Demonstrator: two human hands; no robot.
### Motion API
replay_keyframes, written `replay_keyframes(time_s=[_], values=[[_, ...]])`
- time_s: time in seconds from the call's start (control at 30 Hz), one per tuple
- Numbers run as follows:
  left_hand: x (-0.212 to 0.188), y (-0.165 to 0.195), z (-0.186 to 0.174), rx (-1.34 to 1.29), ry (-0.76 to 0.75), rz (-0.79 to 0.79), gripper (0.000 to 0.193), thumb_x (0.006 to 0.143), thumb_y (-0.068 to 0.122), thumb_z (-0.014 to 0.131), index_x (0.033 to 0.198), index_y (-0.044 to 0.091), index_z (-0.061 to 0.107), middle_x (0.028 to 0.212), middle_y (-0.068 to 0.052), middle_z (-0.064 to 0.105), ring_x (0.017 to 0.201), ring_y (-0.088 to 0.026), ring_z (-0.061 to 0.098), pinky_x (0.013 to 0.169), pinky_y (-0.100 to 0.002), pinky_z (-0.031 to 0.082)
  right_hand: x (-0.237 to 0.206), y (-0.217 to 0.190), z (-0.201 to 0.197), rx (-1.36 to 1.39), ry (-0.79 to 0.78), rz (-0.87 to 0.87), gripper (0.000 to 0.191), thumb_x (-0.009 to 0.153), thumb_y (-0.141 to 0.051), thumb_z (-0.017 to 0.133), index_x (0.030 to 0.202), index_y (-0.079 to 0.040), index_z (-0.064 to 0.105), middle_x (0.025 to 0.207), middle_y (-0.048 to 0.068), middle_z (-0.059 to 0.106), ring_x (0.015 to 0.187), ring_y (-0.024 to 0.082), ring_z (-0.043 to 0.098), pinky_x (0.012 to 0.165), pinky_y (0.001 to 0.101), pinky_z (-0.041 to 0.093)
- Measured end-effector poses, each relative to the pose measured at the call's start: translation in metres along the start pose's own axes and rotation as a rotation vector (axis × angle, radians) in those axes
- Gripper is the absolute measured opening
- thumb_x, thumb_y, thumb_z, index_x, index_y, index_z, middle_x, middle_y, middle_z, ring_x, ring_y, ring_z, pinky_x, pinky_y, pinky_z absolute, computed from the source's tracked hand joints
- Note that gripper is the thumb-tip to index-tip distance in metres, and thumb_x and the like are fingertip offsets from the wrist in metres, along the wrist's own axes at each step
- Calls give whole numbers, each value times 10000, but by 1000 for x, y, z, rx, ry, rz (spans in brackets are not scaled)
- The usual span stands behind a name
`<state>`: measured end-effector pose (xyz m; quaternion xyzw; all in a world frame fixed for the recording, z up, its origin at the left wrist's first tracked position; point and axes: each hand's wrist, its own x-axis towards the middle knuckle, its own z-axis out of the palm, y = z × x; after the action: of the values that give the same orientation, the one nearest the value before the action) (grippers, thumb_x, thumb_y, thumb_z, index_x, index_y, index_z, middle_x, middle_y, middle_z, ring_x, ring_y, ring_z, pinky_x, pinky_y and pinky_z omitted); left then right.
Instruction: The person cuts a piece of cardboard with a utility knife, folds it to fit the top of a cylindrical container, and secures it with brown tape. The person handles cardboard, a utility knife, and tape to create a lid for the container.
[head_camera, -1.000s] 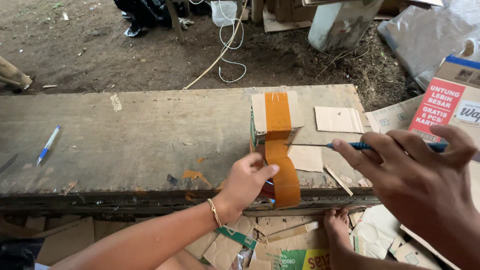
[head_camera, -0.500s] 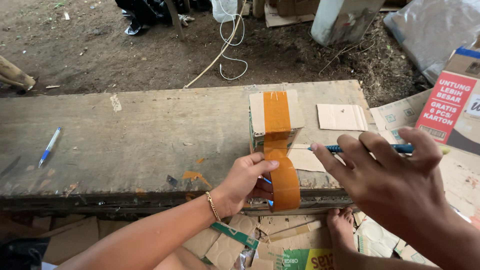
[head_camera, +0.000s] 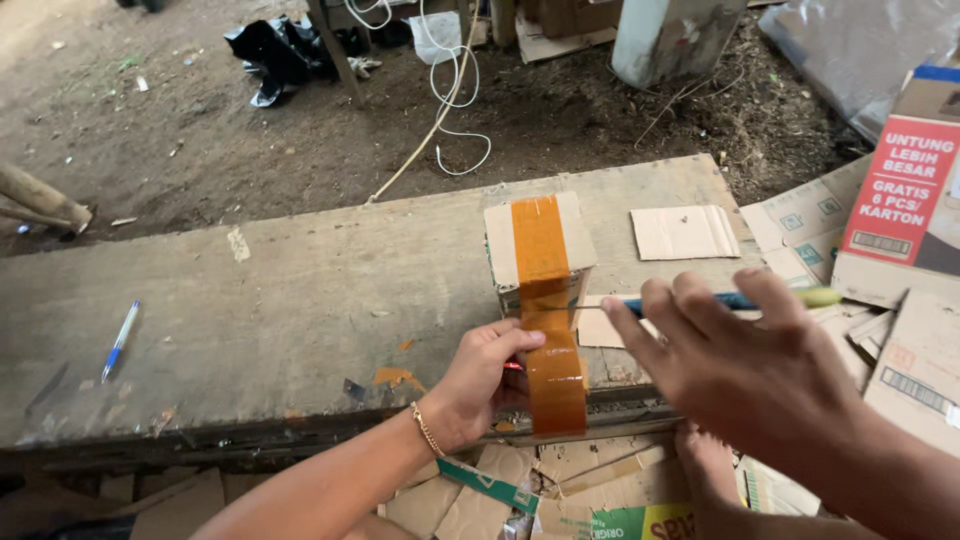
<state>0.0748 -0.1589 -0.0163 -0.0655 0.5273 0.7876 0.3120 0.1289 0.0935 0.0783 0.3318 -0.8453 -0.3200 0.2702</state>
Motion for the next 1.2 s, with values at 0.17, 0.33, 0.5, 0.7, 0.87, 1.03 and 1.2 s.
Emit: replay_keyframes(time_s=[0.17,0.33,0.5,0.7,0.87,1.03,1.2], values=[[-3,-1,0,107,-26,-25,189,955,199,632,1026,40,703,757,-63,713,562,-159,674,479,-322,568,-16,28,23,17,-430,116,501,934,-157,595,1396,-349,617,1126,-36,716,1041,144,624,995,519,301],[-4,-1,4,205,-115,-77,296,931,163,607,1182,77,739,885,-85,756,646,-161,712,520,-297,585,-9,50,107,599,-673,380,470,1015,-87,418,1297,-353,683,1183,-64,728,1107,153,646,1124,452,349],[-9,1,8,429,-317,4,326,939,107,682,1244,12,749,1080,-100,794,882,-70,743,755,-199,608,-22,22,171,767,-616,392,450,908,-65,516,1304,-230,650,1401,60,599,1367,268,499,1167,465,385],[-24,8,3,705,-418,-143,375,867,189,703,1222,72,736,861,-54,722,591,-84,618,491,-260,531,9,9,140,1027,151,471,771,896,-408,684,1539,-70,428,1585,191,406,1461,406,334,1166,548,281],[-28,6,13,788,-522,-124,388,893,225,724,1242,56,734,762,-43,650,583,-66,595,496,-245,522,65,-10,106,835,338,311,802,798,-572,767,1423,-120,547,1544,138,502,1484,356,366,1193,529,311],[-31,5,10,738,-514,-145,386,902,221,705,1251,58,710,797,-20,666,572,-69,599,482,-245,525,77,-9,111,695,374,215,689,860,-515,818,1380,-116,605,1515,59,590,1510,249,449,1242,472,369],[-34,11,2,714,-489,-162,388,902,207,700,1262,63,710,824,-27,696,564,-72,605,463,-249,521,81,-13,113,739,355,155,932,669,-576,840,1352,0,576,1439,198,591,1405,342,459,1195,542,304]])
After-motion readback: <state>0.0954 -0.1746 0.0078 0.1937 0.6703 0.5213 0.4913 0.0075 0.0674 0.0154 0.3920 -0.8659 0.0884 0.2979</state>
